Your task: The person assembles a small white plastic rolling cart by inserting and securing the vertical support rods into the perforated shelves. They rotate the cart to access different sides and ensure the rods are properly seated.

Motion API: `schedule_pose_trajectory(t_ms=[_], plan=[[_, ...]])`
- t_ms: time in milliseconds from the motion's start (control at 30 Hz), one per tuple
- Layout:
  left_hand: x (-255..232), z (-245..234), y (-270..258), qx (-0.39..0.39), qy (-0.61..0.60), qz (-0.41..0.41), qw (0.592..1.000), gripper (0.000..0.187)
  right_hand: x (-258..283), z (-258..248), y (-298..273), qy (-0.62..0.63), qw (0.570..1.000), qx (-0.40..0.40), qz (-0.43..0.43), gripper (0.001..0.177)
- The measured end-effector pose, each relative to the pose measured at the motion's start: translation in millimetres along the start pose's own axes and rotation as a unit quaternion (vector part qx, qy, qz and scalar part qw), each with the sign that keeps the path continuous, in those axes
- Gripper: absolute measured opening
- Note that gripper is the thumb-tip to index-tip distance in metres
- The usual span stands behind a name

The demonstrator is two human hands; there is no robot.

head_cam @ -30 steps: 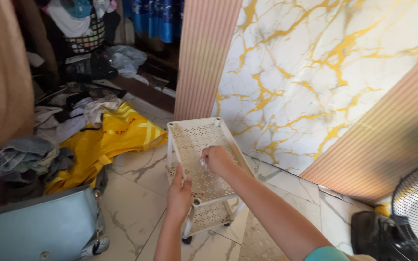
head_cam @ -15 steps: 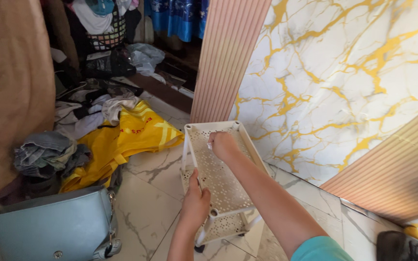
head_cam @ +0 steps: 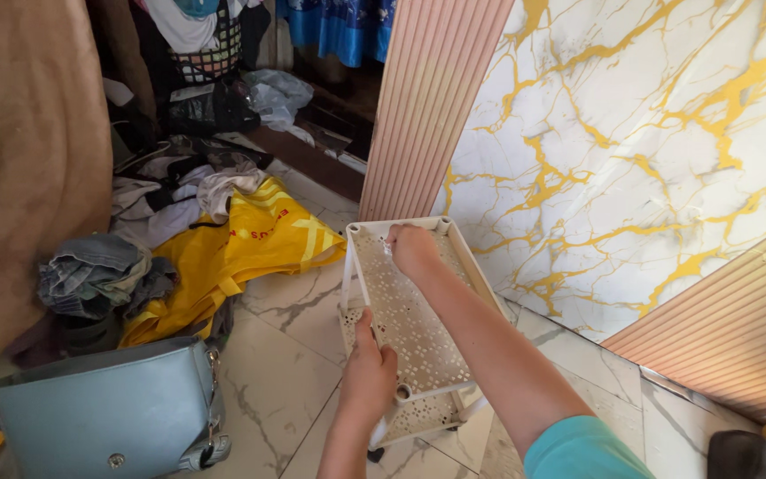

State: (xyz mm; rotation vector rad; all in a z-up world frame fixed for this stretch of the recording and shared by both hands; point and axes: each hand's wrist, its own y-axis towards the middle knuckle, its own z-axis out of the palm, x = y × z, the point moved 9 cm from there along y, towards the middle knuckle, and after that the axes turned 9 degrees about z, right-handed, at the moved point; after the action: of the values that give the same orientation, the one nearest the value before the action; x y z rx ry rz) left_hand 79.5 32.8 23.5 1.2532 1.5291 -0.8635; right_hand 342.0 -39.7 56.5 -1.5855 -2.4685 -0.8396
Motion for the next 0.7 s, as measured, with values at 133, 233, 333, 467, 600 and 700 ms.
schedule_pose_trajectory(t_ms=[133,233,333,467,600,700], plan=[[-10.7,2.4,-5.1,-0.040,-0.004,0.006,0.999,0.067,-5.8,-1.4,-7.6,-0.027,0.999,0.024,0.000,0.009],[-20.6,-1.0,-6.1,-0.068,0.005,0.037,0.997,0.065,-6.7,-8.5,-17.1,-0.012,0.999,0.016,-0.027,0.008],[-6.4,6.5,-8.9,-0.035,0.006,-0.034,0.999,0.065,-9.9,-14.3,-35.8,0.015,0.999,0.007,-0.043,0.011],[-8.6,3.3,-9.2,-0.081,-0.012,0.007,0.997,0.063,-13.0,-24.1,-62.6,0.033,0.999,0.042,-0.007,0.013],[-2.4,4.8,-6.1,-0.106,-0.015,0.034,0.994,0.062,1.0,-49.8,-98.6,0.047,0.997,0.062,-0.025,0.011],[-0.9,4.7,-3.3,-0.129,-0.031,0.067,0.989,0.060,10.6,-66.7,-123.8,0.041,0.994,0.100,-0.026,0.009]])
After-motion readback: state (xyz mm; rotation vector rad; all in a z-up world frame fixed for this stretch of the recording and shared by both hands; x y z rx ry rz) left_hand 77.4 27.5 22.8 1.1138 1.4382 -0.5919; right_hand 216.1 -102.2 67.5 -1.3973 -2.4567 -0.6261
